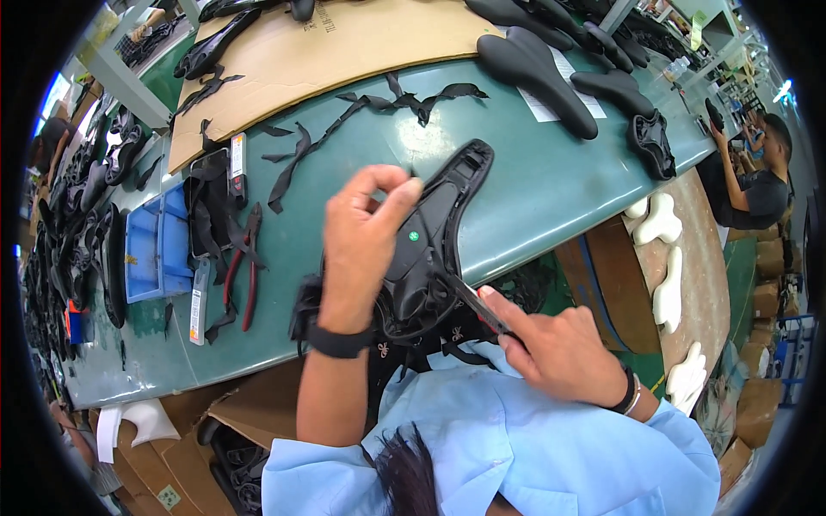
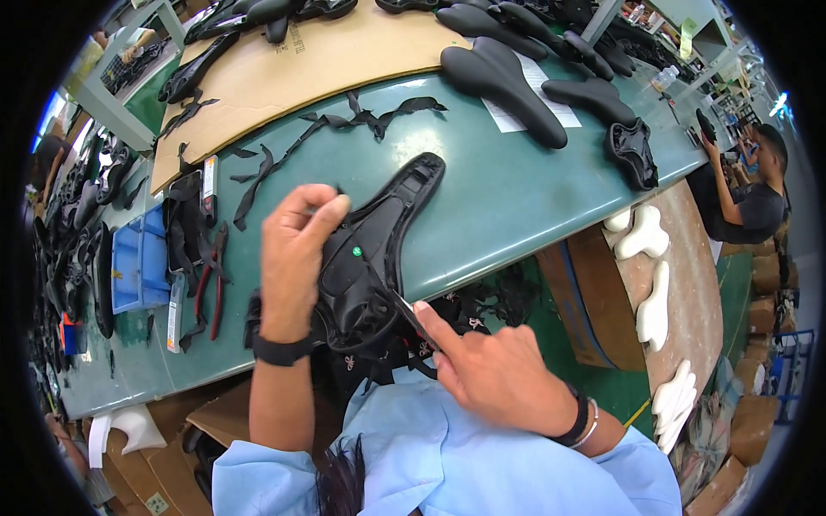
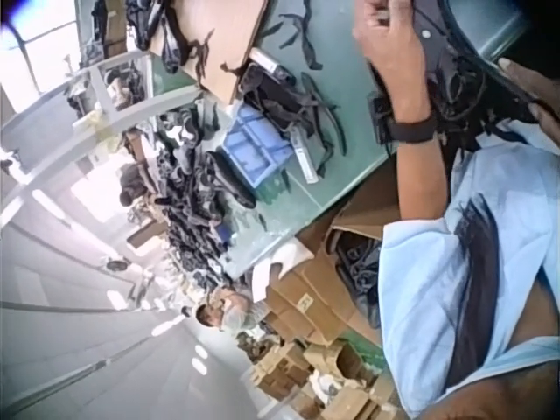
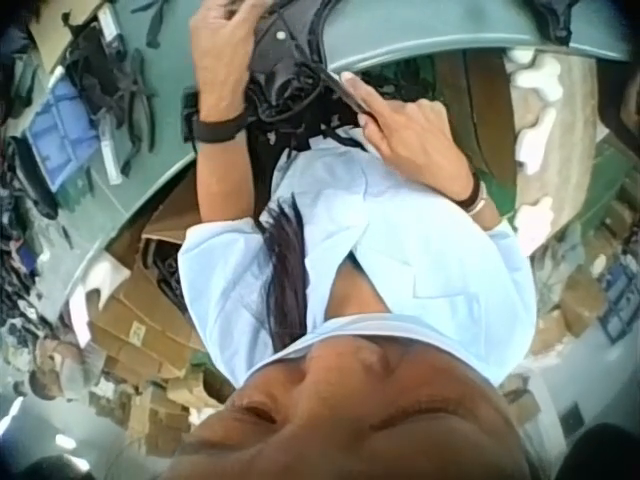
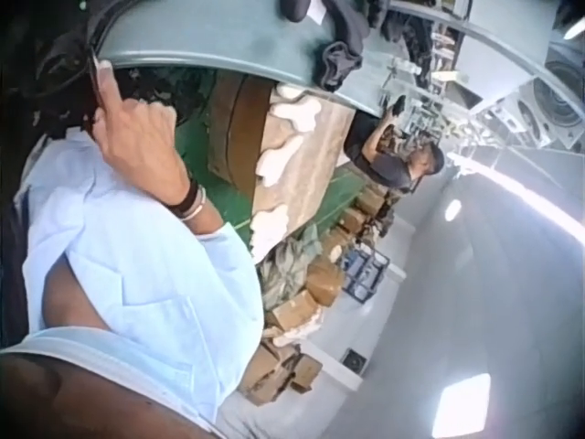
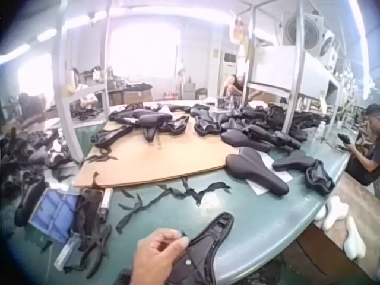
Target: The person trims excess material from the underside of a bicycle seat using a utility knife, rotates it to reach different edges, and places it onto a pile before repeating the process with another seat.
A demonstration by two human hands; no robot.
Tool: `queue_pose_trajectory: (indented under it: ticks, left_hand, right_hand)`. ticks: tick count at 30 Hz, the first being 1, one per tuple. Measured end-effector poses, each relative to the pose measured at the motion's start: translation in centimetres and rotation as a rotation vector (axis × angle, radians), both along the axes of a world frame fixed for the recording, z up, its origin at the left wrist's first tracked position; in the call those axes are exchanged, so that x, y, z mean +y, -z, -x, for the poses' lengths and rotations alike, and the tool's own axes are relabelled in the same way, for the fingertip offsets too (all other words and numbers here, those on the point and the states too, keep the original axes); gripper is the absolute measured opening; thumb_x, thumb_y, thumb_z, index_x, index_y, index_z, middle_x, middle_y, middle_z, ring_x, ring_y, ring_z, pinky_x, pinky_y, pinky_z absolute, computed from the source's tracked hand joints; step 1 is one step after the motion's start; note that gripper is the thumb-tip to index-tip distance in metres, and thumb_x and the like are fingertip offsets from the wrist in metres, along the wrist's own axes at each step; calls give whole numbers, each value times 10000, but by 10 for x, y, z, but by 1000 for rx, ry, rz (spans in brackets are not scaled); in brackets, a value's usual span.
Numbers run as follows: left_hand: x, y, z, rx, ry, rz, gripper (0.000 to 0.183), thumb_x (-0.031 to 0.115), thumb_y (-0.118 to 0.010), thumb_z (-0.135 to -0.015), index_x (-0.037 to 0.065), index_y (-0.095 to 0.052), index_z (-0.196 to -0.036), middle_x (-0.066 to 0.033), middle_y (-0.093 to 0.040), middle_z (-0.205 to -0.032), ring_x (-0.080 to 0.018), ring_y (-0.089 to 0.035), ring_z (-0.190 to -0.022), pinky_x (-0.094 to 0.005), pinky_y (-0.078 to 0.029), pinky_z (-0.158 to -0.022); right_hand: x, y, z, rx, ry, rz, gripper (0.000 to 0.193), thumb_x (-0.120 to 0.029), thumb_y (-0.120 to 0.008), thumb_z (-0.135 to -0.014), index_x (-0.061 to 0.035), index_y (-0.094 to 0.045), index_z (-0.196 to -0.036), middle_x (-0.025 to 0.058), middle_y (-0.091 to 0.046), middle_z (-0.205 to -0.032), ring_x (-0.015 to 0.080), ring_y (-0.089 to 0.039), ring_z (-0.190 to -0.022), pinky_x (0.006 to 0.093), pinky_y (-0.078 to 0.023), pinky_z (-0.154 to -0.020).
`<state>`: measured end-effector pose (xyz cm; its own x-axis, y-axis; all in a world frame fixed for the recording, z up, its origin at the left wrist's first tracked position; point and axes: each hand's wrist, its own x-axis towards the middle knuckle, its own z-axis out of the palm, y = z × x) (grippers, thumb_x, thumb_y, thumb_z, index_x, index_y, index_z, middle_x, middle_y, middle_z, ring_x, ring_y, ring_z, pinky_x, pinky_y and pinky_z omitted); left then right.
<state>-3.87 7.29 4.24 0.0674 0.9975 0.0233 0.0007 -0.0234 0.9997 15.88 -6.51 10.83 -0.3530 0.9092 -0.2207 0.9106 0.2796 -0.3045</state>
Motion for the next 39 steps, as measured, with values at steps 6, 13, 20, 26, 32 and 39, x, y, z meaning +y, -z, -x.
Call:
queue_pose_trajectory:
  ticks: [6, 13, 20, 26, 32, 39]
  left_hand:
    - [-34, 7, 84, 439, 138, -6, 132, 70, -659, -799, 23, -536, -812, -101, -579, -1193, -198, -536, -1103, -323, -362, -1013]
    - [-63, -42, 46, 209, 204, 151, 72, 10, -579, -895, 12, -548, -830, -154, -611, -1088, -184, -632, -968, -313, -503, -575]
    - [-5, 2, 40, 814, 364, -477, 163, 156, -679, -763, 34, -596, -696, -66, -552, -709, -247, -456, -665, -357, -389, -661]
    - [10, -4, 47, -4, 295, 185, 303, 46, -651, -729, 51, -425, -528, 28, -374, -591, -97, -352, -662, -262, -254, -597]
    - [0, -5, 48, -321, 182, 186, 277, 25, -648, -773, 15, -478, -554, -31, -528, -680, -100, -463, -667, -258, -339, -631]
    - [-13, -30, 29, 651, 42, -186, 199, 137, -691, -794, 29, -573, -676, -99, -662, -837, -188, -599, -579, -360, -455, -567]
  right_hand:
    - [37, 5, -14, -28, -97, -110, 622, -172, -622, -835, -248, -462, -1431, 51, -580, -613, 283, -582, -527, 409, -406, -476]
    - [101, 15, -26, 22, -311, -171, 593, -134, -614, -829, -329, -524, -1382, 69, -585, -650, 283, -585, -577, 397, -437, -522]
    - [103, 15, -15, 38, -297, -36, 572, -158, -615, -847, -271, -509, -1398, 91, -623, -662, 300, -610, -584, 413, -453, -525]
    - [34, 33, 7, 54, -109, -203, 748, -141, -675, -787, -118, -390, -1478, 68, -498, -564, 204, -476, -396, 369, -355, -360]
    - [12, 27, 20, 24, -5, -246, 751, -152, -693, -780, -162, -413, -1477, 42, -449, -526, 199, -465, -386, 371, -342, -353]
    - [76, 33, -3, 35, -118, -313, 626, -187, -646, -821, -300, -486, -1415, 69, -532, -561, 271, -531, -432, 395, -404, -414]
